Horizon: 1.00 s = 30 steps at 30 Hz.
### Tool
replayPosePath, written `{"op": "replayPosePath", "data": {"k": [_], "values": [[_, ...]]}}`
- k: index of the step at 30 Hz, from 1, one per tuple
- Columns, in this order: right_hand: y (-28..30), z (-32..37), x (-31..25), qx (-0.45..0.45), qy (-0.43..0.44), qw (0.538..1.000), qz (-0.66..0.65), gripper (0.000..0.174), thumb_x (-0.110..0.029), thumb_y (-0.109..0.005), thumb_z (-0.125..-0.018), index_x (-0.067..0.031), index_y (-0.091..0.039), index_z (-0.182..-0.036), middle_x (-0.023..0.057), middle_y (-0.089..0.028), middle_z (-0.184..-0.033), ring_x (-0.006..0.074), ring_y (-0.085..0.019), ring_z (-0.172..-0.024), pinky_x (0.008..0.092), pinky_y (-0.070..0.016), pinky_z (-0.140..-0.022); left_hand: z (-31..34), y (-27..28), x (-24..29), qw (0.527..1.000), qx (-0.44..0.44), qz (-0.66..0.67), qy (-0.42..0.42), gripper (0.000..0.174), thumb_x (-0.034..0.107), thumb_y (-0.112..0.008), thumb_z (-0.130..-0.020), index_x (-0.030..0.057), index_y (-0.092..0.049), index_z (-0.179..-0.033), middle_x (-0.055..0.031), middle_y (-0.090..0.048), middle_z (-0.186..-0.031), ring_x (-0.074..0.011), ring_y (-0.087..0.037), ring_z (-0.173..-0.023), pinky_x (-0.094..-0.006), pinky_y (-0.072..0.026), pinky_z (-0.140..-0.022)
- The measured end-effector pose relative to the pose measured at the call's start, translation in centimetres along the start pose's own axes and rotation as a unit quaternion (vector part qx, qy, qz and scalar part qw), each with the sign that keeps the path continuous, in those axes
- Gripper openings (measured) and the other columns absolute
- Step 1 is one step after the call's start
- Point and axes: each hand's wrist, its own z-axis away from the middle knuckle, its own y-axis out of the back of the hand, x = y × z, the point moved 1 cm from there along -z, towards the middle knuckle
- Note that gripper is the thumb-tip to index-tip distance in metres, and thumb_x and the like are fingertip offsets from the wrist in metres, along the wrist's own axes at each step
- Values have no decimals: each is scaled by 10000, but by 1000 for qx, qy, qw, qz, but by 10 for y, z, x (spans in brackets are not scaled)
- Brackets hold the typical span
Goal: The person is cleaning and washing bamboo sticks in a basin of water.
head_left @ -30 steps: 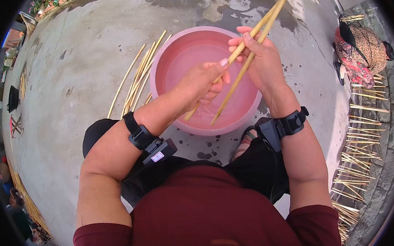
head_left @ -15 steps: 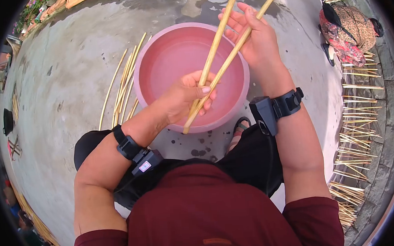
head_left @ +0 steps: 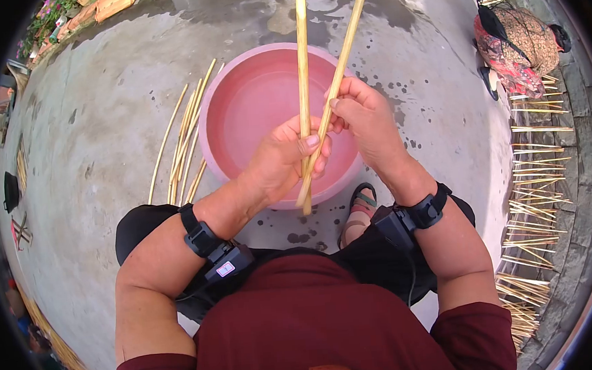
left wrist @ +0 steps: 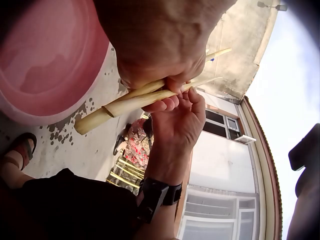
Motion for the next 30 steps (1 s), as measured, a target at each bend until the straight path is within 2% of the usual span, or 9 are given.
{"op": "replayPosePath", "data": {"k": [4,7,10,13,16,19,25,28,30], "values": [[6,-1,-3,3,-20,1000,7,162,-14,-512,-826,-19,-546,-985,27,-567,-842,83,-526,-718,216,-408,-637,-4,1,-1,1000,-20,4,0,217,118,-550,-907,35,-510,-1103,-73,-589,-843,-144,-586,-683,-263,-478,-596],[4,0,-2,-28,3,1000,-10,152,-57,-561,-807,-20,-539,-954,21,-571,-777,72,-532,-676,209,-427,-628,-4,6,0,1000,-12,-14,9,225,118,-565,-899,35,-509,-1100,-84,-595,-843,-157,-605,-690,-280,-510,-613],[-4,5,-5,-17,-2,1000,14,185,-47,-566,-790,-16,-531,-968,26,-579,-779,73,-530,-676,209,-422,-623,-1,3,-1,1000,4,-15,18,266,144,-599,-883,26,-506,-1102,-85,-601,-829,-176,-607,-676,-294,-514,-608],[0,8,-5,-41,-19,998,41,255,15,-537,-773,-12,-528,-1027,40,-565,-866,87,-523,-710,217,-422,-648,0,3,-4,999,-3,6,33,274,148,-607,-876,22,-507,-1097,-92,-606,-825,-187,-611,-652,-306,-526,-604],[9,6,1,-51,-67,997,0,283,15,-540,-768,-5,-515,-1050,54,-561,-901,91,-526,-694,218,-436,-651,0,2,-3,998,-29,6,49,228,128,-584,-887,23,-507,-1074,-97,-597,-824,-181,-611,-640,-290,-539,-578],[9,7,4,-47,-61,997,-21,315,17,-536,-770,-8,-486,-1080,59,-557,-926,94,-529,-678,223,-451,-657,-3,2,0,998,-35,-7,54,223,129,-584,-887,27,-503,-1068,-96,-597,-810,-182,-611,-640,-290,-538,-579],[-8,16,1,-51,6,999,15,367,20,-530,-773,-29,-436,-1125,54,-557,-930,92,-533,-747,227,-456,-693,-4,7,5,1000,-12,-3,28,211,138,-578,-894,30,-499,-1057,-98,-601,-802,-185,-615,-641,-295,-539,-577],[-3,12,5,-38,15,999,19,374,21,-537,-765,-23,-445,-1125,52,-566,-917,84,-525,-776,219,-438,-676,-3,8,3,999,-9,4,43,191,128,-553,-909,36,-495,-1066,-106,-603,-803,-192,-617,-629,-298,-540,-564],[-1,11,-2,-15,8,1000,18,365,28,-534,-762,-21,-450,-1114,49,-571,-901,77,-505,-739,212,-412,-639,-1,3,3,998,6,4,60,174,132,-529,-924,41,-492,-1067,-111,-604,-801,-194,-617,-611,-296,-544,-560]]}}
